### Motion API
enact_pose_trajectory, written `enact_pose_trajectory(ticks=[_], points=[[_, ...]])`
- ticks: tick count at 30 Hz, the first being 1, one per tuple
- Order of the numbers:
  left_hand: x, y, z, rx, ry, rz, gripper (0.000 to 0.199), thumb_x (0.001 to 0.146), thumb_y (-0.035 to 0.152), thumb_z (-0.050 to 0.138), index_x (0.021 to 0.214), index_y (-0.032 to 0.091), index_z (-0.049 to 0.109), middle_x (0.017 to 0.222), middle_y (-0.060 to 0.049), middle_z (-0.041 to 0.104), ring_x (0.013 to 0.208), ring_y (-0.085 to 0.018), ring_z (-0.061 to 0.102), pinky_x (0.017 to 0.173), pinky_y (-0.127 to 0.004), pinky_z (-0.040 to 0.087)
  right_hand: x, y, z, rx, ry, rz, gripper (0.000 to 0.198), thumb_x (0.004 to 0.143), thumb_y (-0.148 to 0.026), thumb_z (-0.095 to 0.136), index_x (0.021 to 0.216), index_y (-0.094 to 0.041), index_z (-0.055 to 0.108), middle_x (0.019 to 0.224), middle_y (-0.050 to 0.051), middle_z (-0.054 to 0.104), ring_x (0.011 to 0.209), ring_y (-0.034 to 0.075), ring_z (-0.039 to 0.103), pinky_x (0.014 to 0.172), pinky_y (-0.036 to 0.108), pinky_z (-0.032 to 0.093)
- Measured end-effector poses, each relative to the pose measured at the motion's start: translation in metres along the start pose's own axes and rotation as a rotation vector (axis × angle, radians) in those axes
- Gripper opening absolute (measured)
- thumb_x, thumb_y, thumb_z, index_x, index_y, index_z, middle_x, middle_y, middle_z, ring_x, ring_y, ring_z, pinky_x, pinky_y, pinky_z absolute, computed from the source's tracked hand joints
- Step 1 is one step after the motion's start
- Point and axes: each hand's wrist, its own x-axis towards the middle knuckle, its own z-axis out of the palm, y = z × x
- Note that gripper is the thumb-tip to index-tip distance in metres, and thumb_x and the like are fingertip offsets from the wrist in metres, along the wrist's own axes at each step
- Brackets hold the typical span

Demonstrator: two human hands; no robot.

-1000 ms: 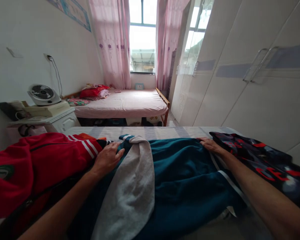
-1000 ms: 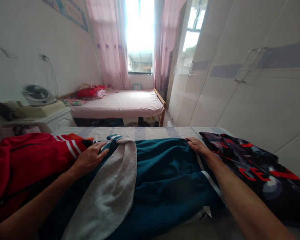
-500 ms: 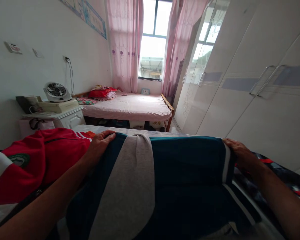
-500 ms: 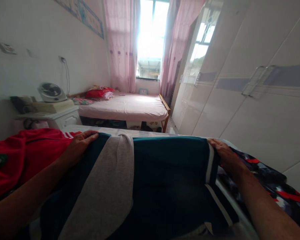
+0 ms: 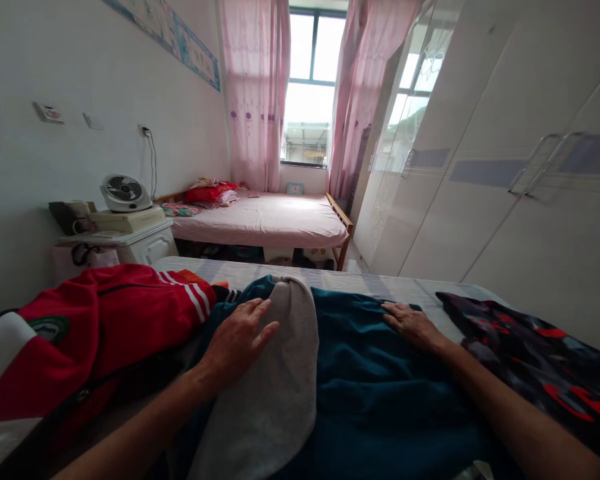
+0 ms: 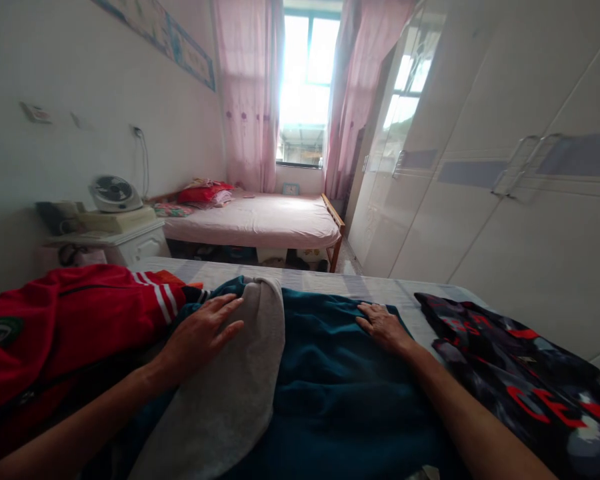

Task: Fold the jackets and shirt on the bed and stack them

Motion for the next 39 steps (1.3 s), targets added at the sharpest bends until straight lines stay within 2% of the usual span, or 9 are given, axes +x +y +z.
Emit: enact_pose_trajectory(ticks=[2,7,11,16,21,26,31,35,39], points=[[-0.008,0.000,0.000,-0.059,-0.024,-0.101,0.053,0.089,0.048,0.038,0.127,0.014,0.051,0.129,-0.012,0.054,0.120,-0.025,0.050,0.102,-0.040,0.039,0.001,-0.012,0.001,0.015,-0.051,0.031,0.047,0.090,-0.044,0.030,0.120,-0.019,0.057,0.131,0.009,0.054,0.120,0.025,0.049,0.099,0.040,0.037],[-0.015,-0.003,0.000,-0.184,0.035,-0.237,0.051,0.088,0.042,0.042,0.126,0.008,0.049,0.117,-0.014,0.060,0.104,-0.024,0.060,0.091,-0.037,0.048,0.015,-0.087,-0.030,0.283,0.116,-0.036,0.046,0.090,-0.044,0.033,0.118,-0.017,0.059,0.125,0.009,0.058,0.116,0.022,0.052,0.100,0.032,0.036],[-0.049,0.025,0.004,-0.006,0.111,0.035,0.039,0.086,0.025,0.044,0.124,0.019,0.052,0.128,-0.010,0.054,0.118,-0.024,0.050,0.098,-0.040,0.044,0.030,-0.168,-0.045,0.444,0.064,-0.210,0.049,0.087,-0.053,0.038,0.113,-0.019,0.061,0.116,0.006,0.064,0.104,0.022,0.058,0.089,0.030,0.042],[-0.100,0.048,0.019,0.123,-0.161,0.383,0.045,0.083,0.019,0.050,0.127,0.030,0.050,0.143,-0.003,0.042,0.135,-0.027,0.031,0.109,-0.049,0.030,0.056,-0.219,-0.034,0.357,0.018,-0.129,0.028,0.076,-0.042,0.058,0.083,-0.016,0.068,0.084,0.006,0.068,0.079,0.020,0.060,0.069,0.026,0.042],[-0.103,0.039,0.025,0.103,-0.317,0.315,0.049,0.086,0.031,0.051,0.134,0.036,0.040,0.146,0.001,0.037,0.135,-0.028,0.030,0.107,-0.054,0.029,0.046,-0.220,-0.041,0.461,0.178,-0.111,0.021,0.080,-0.025,0.049,0.090,-0.019,0.066,0.087,0.002,0.068,0.082,0.016,0.058,0.071,0.024,0.040],[-0.102,0.035,0.031,0.084,-0.279,0.323,0.050,0.086,0.032,0.051,0.134,0.038,0.039,0.147,0.002,0.035,0.136,-0.026,0.028,0.109,-0.054,0.024,-0.009,-0.206,-0.054,1.064,0.410,-0.128,0.027,0.078,-0.031,0.044,0.094,-0.019,0.063,0.082,0.001,0.065,0.079,0.017,0.056,0.068,0.027,0.043],[-0.104,0.036,0.032,0.047,-0.199,0.351,0.049,0.084,0.031,0.055,0.132,0.036,0.043,0.145,0.000,0.039,0.133,-0.025,0.034,0.109,-0.051,0.025,-0.063,-0.182,-0.030,1.520,0.134,0.167,0.040,0.078,-0.036,0.044,0.111,-0.017,0.056,0.093,0.006,0.066,0.084,0.021,0.061,0.068,0.031,0.048],[-0.103,0.043,0.024,-0.012,-0.138,0.354,0.049,0.081,0.025,0.058,0.129,0.032,0.048,0.134,-0.001,0.051,0.126,-0.023,0.041,0.108,-0.045,0.030,-0.093,-0.167,-0.006,1.039,0.031,0.133,0.046,0.075,-0.038,0.058,0.117,-0.018,0.056,0.105,0.007,0.065,0.094,0.023,0.060,0.082,0.035,0.046],[-0.103,0.046,0.020,-0.027,-0.079,0.378,0.035,0.083,0.019,0.053,0.117,0.025,0.058,0.120,-0.005,0.060,0.115,-0.023,0.051,0.100,-0.041,0.039,-0.109,-0.168,0.004,0.502,0.227,-0.040,0.033,0.079,-0.021,0.050,0.110,-0.018,0.061,0.109,0.008,0.062,0.098,0.022,0.058,0.090,0.037,0.042]])
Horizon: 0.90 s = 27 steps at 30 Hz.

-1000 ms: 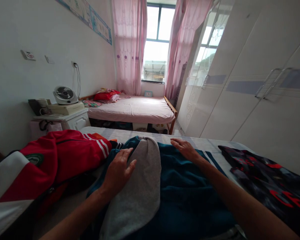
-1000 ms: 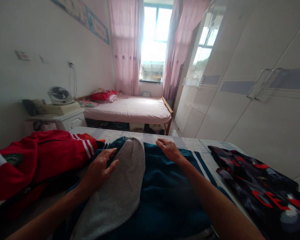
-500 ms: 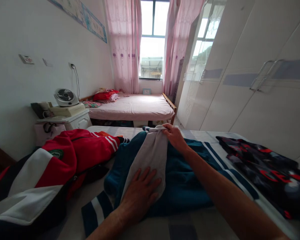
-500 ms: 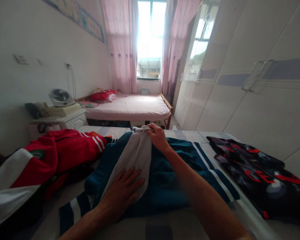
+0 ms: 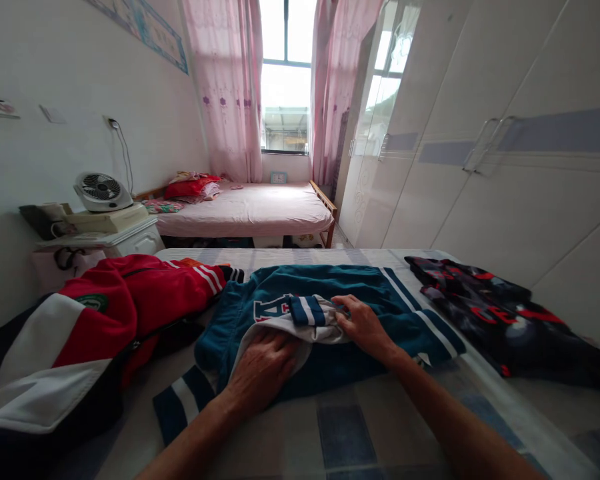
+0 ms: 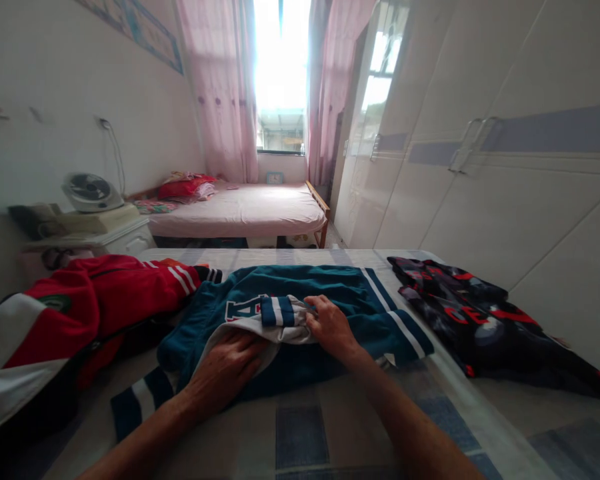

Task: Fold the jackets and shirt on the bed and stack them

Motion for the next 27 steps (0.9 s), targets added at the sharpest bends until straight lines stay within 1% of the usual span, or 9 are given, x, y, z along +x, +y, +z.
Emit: enact_pose_trajectory(ticks=[3,5,7,10,13,16,21,24,27], points=[[-0.002,-0.003,-0.004,0.054,0.160,-0.059,0.025,0.087,0.017,0.044,0.104,0.019,0.062,0.109,-0.008,0.063,0.103,-0.021,0.055,0.092,-0.038,0.043,-0.009,-0.012,0.004,-0.082,0.122,-0.168,0.035,0.084,-0.020,0.045,0.118,-0.020,0.055,0.120,0.008,0.057,0.110,0.020,0.052,0.095,0.036,0.039],[-0.003,-0.008,-0.008,0.140,0.244,-0.154,0.026,0.087,0.018,0.045,0.107,0.015,0.060,0.113,-0.011,0.060,0.104,-0.023,0.054,0.091,-0.039,0.043,-0.015,-0.021,0.007,-0.120,0.132,-0.272,0.037,0.085,-0.026,0.049,0.121,-0.021,0.052,0.124,0.008,0.055,0.117,0.021,0.047,0.098,0.037,0.036],[-0.006,-0.013,-0.013,0.224,0.226,-0.245,0.035,0.084,0.021,0.050,0.117,0.014,0.055,0.121,-0.013,0.055,0.109,-0.027,0.051,0.090,-0.043,0.043,-0.020,-0.027,0.012,-0.161,0.087,-0.363,0.043,0.083,-0.033,0.056,0.124,-0.021,0.051,0.126,0.008,0.054,0.121,0.022,0.043,0.100,0.038,0.033],[-0.011,-0.019,-0.017,0.227,0.088,-0.340,0.045,0.082,0.024,0.053,0.126,0.016,0.049,0.121,-0.011,0.055,0.108,-0.028,0.051,0.088,-0.042,0.044,-0.025,-0.027,0.019,-0.222,0.020,-0.417,0.049,0.078,-0.036,0.063,0.123,-0.020,0.051,0.126,0.010,0.054,0.122,0.025,0.042,0.100,0.040,0.031],[-0.016,-0.020,-0.018,0.184,-0.007,-0.397,0.038,0.085,0.024,0.047,0.122,0.020,0.053,0.108,-0.007,0.060,0.100,-0.024,0.055,0.083,-0.036,0.046,-0.027,-0.023,0.024,-0.279,0.005,-0.404,0.053,0.078,-0.040,0.063,0.125,-0.021,0.050,0.125,0.010,0.054,0.118,0.025,0.043,0.097,0.040,0.031],[-0.017,-0.016,-0.019,0.187,-0.024,-0.436,0.034,0.087,0.024,0.042,0.117,0.020,0.057,0.099,-0.006,0.061,0.095,-0.022,0.057,0.077,-0.031,0.046,-0.026,-0.024,0.027,-0.365,0.016,-0.353,0.054,0.080,-0.043,0.060,0.129,-0.023,0.047,0.124,0.010,0.053,0.110,0.025,0.048,0.092,0.039,0.033],[-0.017,-0.010,-0.021,0.203,-0.032,-0.479,0.035,0.087,0.024,0.043,0.119,0.022,0.055,0.102,-0.005,0.059,0.093,-0.020,0.058,0.072,-0.029,0.045,-0.015,-0.040,0.035,-0.522,0.015,-0.273,0.035,0.083,-0.029,0.052,0.117,-0.021,0.056,0.106,0.011,0.060,0.095,0.025,0.053,0.083,0.040,0.035],[-0.022,-0.012,-0.022,0.217,-0.026,-0.532,0.037,0.085,0.025,0.046,0.120,0.020,0.055,0.103,-0.006,0.059,0.094,-0.022,0.057,0.073,-0.030,0.045,-0.003,-0.047,0.029,-0.471,-0.015,-0.227,0.021,0.083,-0.018,0.046,0.095,-0.018,0.063,0.095,0.010,0.063,0.090,0.023,0.056,0.084,0.039,0.035],[-0.029,-0.015,-0.024,0.174,0.029,-0.515,0.032,0.087,0.025,0.043,0.115,0.020,0.057,0.098,-0.005,0.059,0.090,-0.021,0.057,0.075,-0.031,0.045,0.008,-0.039,0.002,-0.270,0.040,-0.156,0.024,0.081,-0.014,0.043,0.093,-0.018,0.063,0.098,0.007,0.065,0.092,0.019,0.058,0.085,0.034,0.039]])
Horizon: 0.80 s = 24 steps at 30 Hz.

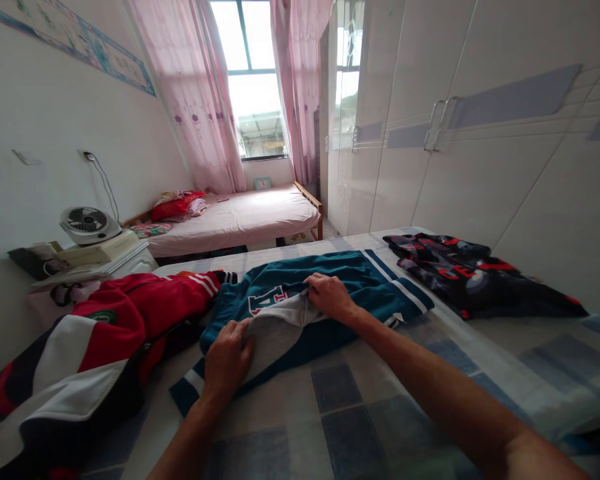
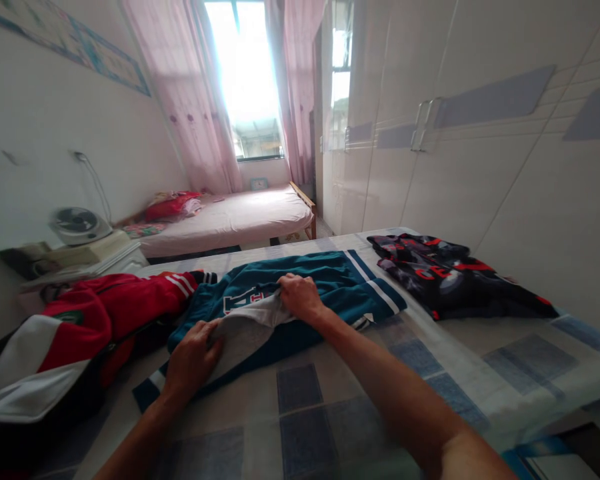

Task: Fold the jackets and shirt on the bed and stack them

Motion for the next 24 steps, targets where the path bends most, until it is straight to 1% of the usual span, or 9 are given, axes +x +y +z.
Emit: enact_pose_trajectory(ticks=[4,6,9,10,12,16,19,21,24], points=[[-0.010,-0.003,-0.004,-0.085,0.167,0.165,0.026,0.088,0.024,0.042,0.107,0.020,0.060,0.092,-0.005,0.057,0.087,-0.019,0.056,0.077,-0.031,0.045,-0.012,0.052,-0.043,0.544,0.316,0.115,0.017,0.075,-0.019,0.048,0.087,-0.019,0.061,0.100,0.004,0.064,0.095,0.017,0.058,0.085,0.030,0.044],[-0.014,-0.001,-0.005,-0.096,0.209,0.281,0.024,0.086,0.020,0.043,0.102,0.020,0.061,0.092,-0.005,0.056,0.087,-0.019,0.055,0.078,-0.031,0.046,-0.031,0.081,-0.057,0.750,0.440,0.315,0.014,0.070,-0.022,0.054,0.084,-0.020,0.059,0.095,0.003,0.064,0.094,0.019,0.059,0.085,0.032,0.046],[-0.019,0.005,-0.005,-0.097,0.173,0.387,0.024,0.082,0.014,0.045,0.098,0.021,0.062,0.094,-0.006,0.056,0.088,-0.019,0.055,0.077,-0.030,0.047,-0.068,0.113,-0.067,0.939,0.396,0.701,0.017,0.067,-0.020,0.056,0.084,-0.022,0.055,0.076,0.002,0.062,0.078,0.019,0.062,0.076,0.036,0.052],[-0.020,0.007,-0.005,-0.093,0.155,0.399,0.024,0.081,0.013,0.045,0.096,0.021,0.062,0.094,-0.006,0.056,0.088,-0.019,0.055,0.077,-0.031,0.047,-0.079,0.119,-0.069,0.966,0.362,0.770,0.015,0.068,-0.020,0.053,0.083,-0.022,0.054,0.071,0.002,0.060,0.074,0.019,0.063,0.073,0.037,0.053],[-0.022,0.010,-0.004,-0.083,0.133,0.405,0.023,0.082,0.013,0.044,0.094,0.020,0.062,0.093,-0.006,0.057,0.088,-0.019,0.055,0.077,-0.031,0.047,-0.097,0.125,-0.072,0.991,0.335,0.810,0.010,0.075,-0.023,0.047,0.083,-0.022,0.052,0.070,0.004,0.060,0.073,0.019,0.064,0.071,0.039,0.055],[-0.022,0.009,-0.001,-0.056,0.136,0.393,0.020,0.084,0.015,0.042,0.089,0.019,0.062,0.094,-0.007,0.057,0.090,-0.020,0.055,0.078,-0.032,0.048,-0.101,0.126,-0.077,0.858,0.264,0.806,0.022,0.085,-0.036,0.039,0.096,-0.020,0.050,0.086,0.008,0.064,0.077,0.018,0.067,0.067,0.036,0.056],[-0.021,0.006,0.002,-0.044,0.142,0.373,0.020,0.084,0.016,0.042,0.089,0.020,0.062,0.096,-0.007,0.057,0.092,-0.020,0.057,0.078,-0.031,0.049,-0.085,0.130,-0.073,0.675,0.201,0.778,0.033,0.081,-0.038,0.053,0.106,-0.017,0.051,0.091,0.010,0.065,0.071,0.017,0.067,0.060,0.031,0.055],[-0.020,0.004,0.003,-0.048,0.150,0.358,0.021,0.083,0.016,0.043,0.090,0.020,0.062,0.097,-0.007,0.058,0.092,-0.020,0.058,0.078,-0.031,0.049,-0.071,0.136,-0.068,0.554,0.209,0.770,0.041,0.078,-0.036,0.058,0.110,-0.012,0.052,0.095,0.013,0.065,0.070,0.019,0.067,0.059,0.030,0.053],[-0.020,0.002,0.004,-0.065,0.152,0.339,0.021,0.081,0.015,0.043,0.090,0.021,0.062,0.098,-0.006,0.058,0.090,-0.019,0.059,0.077,-0.030,0.050,-0.053,0.143,-0.063,0.290,0.236,0.708,0.046,0.078,-0.031,0.058,0.119,-0.011,0.052,0.115,0.019,0.058,0.093,0.024,0.063,0.074,0.032,0.051]])
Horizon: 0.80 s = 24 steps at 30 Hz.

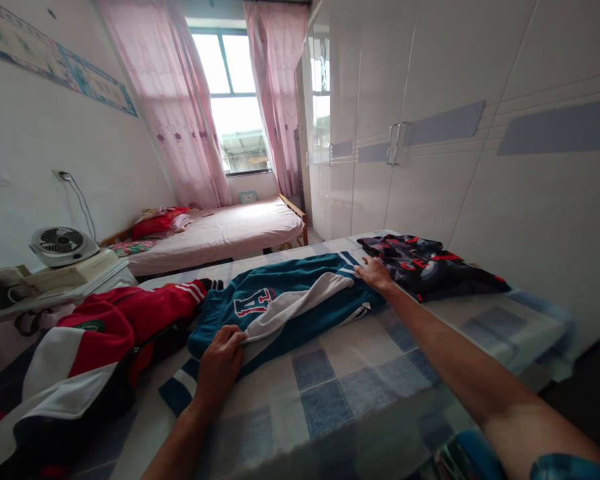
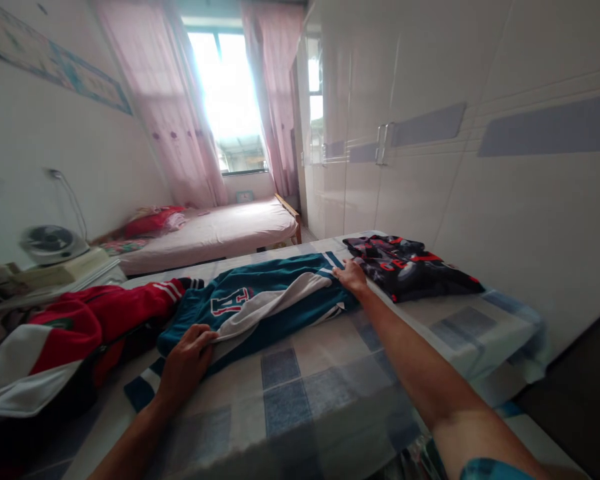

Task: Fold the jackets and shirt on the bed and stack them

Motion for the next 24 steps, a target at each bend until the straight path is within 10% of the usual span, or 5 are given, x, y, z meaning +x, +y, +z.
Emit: enact_pose_trajectory(ticks=[6,14,24], points=[[-0.001,-0.002,0.002,-0.027,-0.015,-0.048,0.022,0.081,0.016,0.043,0.092,0.022,0.060,0.102,-0.005,0.059,0.090,-0.019,0.060,0.075,-0.030,0.050,0.013,-0.014,0.011,-0.394,-0.123,-0.394,0.037,0.076,-0.014,0.053,0.112,-0.021,0.063,0.127,0.009,0.056,0.123,0.025,0.043,0.101,0.041,0.032],[0.001,0.001,-0.002,-0.109,-0.027,-0.134,0.020,0.079,0.017,0.042,0.087,0.021,0.060,0.101,-0.005,0.059,0.088,-0.019,0.061,0.074,-0.030,0.049,0.014,-0.031,0.028,-0.755,-0.347,-0.643,0.035,0.064,-0.003,0.056,0.091,-0.021,0.069,0.103,0.009,0.068,0.112,0.028,0.050,0.088,0.039,0.035],[0.000,0.002,-0.002,-0.101,0.034,-0.118,0.015,0.078,0.013,0.040,0.082,0.021,0.053,0.098,-0.005,0.059,0.089,-0.018,0.059,0.075,-0.029,0.048,-0.025,-0.005,-0.035,-0.914,0.161,-0.805,0.027,0.085,-0.013,0.035,0.093,-0.014,0.061,0.101,0.016,0.059,0.105,0.029,0.046,0.095,0.043,0.025]])
